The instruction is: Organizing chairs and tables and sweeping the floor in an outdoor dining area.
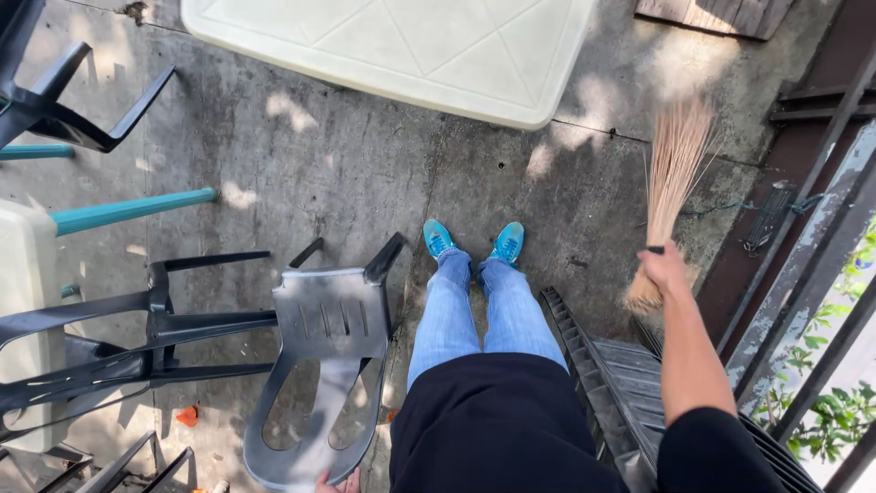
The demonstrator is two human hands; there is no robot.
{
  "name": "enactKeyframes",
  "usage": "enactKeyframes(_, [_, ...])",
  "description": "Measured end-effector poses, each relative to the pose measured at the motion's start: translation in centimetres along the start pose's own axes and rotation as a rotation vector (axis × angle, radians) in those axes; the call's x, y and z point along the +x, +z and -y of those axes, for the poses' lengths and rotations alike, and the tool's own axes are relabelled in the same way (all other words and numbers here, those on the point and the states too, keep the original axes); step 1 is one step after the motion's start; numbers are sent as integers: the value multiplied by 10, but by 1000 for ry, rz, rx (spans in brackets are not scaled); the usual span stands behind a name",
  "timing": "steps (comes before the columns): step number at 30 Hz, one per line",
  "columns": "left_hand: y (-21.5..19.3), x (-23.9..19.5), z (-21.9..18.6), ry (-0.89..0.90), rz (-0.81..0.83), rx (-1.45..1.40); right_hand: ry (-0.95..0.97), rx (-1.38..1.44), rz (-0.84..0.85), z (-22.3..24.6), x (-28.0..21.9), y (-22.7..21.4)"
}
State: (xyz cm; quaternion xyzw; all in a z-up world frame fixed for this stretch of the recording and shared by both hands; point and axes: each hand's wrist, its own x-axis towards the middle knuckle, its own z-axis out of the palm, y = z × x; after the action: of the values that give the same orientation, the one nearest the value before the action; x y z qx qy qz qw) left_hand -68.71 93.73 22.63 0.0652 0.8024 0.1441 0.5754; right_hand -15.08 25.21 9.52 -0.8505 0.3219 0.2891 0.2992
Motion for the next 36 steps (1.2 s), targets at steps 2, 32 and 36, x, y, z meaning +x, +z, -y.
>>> enactKeyframes(2, [1, 8, 9, 132, -142, 386, 83, -26, 12, 30, 21, 46])
enactKeyframes(32, [470, 67, 345, -86, 827, 1366, -186, 55, 467, 113, -96, 326])
enactKeyframes(36, [454, 66, 248, 71, 900, 1169, -175, 38, 595, 179, -158, 351])
